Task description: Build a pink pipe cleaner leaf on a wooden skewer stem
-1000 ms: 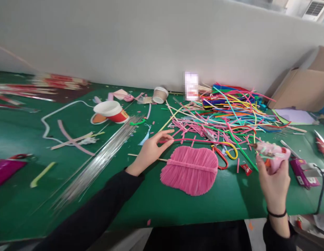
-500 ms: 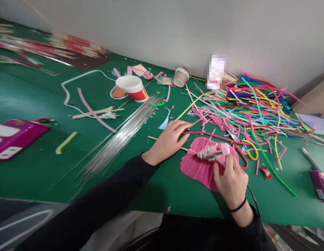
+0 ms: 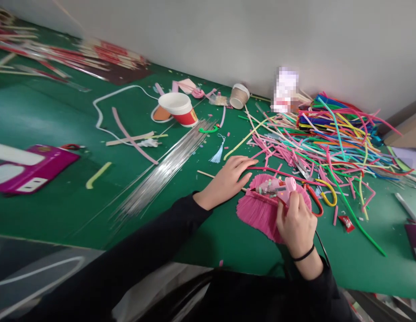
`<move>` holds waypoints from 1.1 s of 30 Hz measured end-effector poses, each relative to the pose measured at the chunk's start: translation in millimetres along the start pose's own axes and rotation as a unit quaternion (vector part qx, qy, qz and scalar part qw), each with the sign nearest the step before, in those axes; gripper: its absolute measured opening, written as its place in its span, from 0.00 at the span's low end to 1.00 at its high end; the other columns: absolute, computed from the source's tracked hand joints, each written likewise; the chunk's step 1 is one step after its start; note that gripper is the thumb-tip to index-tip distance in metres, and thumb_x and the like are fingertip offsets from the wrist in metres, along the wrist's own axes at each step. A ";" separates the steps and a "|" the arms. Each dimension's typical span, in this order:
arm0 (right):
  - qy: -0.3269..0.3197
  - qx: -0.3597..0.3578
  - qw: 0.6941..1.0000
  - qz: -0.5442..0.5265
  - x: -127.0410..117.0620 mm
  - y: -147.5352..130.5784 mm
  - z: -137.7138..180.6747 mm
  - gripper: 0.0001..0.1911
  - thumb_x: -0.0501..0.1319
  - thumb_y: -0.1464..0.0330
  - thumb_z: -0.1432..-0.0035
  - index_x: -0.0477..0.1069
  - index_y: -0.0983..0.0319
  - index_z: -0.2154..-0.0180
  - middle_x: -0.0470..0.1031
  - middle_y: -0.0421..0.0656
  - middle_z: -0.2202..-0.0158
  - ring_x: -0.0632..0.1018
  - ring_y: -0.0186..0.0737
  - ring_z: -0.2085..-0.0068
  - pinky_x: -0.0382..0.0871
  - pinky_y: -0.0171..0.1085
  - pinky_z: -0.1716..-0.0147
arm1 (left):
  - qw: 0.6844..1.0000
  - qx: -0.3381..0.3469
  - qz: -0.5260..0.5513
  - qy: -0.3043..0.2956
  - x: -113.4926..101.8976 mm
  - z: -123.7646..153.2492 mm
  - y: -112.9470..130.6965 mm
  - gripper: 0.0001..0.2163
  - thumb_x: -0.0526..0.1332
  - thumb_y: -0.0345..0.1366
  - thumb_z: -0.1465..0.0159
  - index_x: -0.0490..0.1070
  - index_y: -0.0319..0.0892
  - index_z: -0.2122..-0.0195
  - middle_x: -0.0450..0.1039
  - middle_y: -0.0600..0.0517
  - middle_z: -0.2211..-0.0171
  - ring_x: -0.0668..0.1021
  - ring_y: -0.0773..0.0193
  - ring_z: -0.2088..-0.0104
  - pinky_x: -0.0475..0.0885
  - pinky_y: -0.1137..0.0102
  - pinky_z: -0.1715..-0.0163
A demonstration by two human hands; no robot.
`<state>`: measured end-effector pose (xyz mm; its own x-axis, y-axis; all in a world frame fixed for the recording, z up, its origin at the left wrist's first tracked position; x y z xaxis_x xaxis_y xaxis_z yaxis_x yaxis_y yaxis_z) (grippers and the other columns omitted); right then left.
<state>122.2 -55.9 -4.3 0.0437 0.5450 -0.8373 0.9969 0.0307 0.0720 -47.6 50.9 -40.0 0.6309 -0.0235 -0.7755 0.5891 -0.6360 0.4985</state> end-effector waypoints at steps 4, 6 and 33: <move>-0.008 -0.004 1.000 -0.005 1.7 0.1 0.5 0.10 0.53 0.65 0.35 0.65 0.62 0.67 0.70 0.41 0.75 0.65 0.34 0.80 0.49 0.35 0.82 | 1.000 0.003 0.000 0.004 -0.5 0.1 0.7 0.16 0.51 0.31 0.31 0.66 0.40 0.43 0.71 0.43 0.49 0.69 0.52 0.44 0.66 0.53 0.43; -0.007 -0.007 1.000 -0.012 1.5 0.1 0.7 0.09 0.53 0.65 0.35 0.65 0.62 0.67 0.70 0.41 0.75 0.66 0.34 0.80 0.50 0.35 0.81 | 1.000 0.002 0.000 0.003 -0.3 0.1 0.6 0.16 0.51 0.31 0.31 0.66 0.41 0.43 0.71 0.43 0.49 0.69 0.52 0.44 0.67 0.53 0.43; -0.215 0.298 0.792 -0.488 7.9 53.2 10.6 0.22 0.64 0.50 0.46 0.74 0.64 0.69 0.76 0.44 0.76 0.72 0.37 0.78 0.63 0.33 0.82 | 0.974 -0.095 -0.182 -0.091 -7.7 0.1 -7.9 0.17 0.48 0.43 0.27 0.73 0.41 0.54 0.77 0.47 0.71 0.79 0.58 0.71 0.60 0.71 0.78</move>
<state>176.3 -58.9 -12.8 -0.8760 0.1657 -0.4529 0.4173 -0.2105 -0.8841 -57.1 56.0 -38.0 0.2718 0.0291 -0.9619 0.8512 -0.4735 0.2262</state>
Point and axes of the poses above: each hand's wrist, its own z-axis away from the middle knuckle, its own x-axis out of the palm, y = z × x, the point moved 6 cm from there along -z, towards the middle knuckle
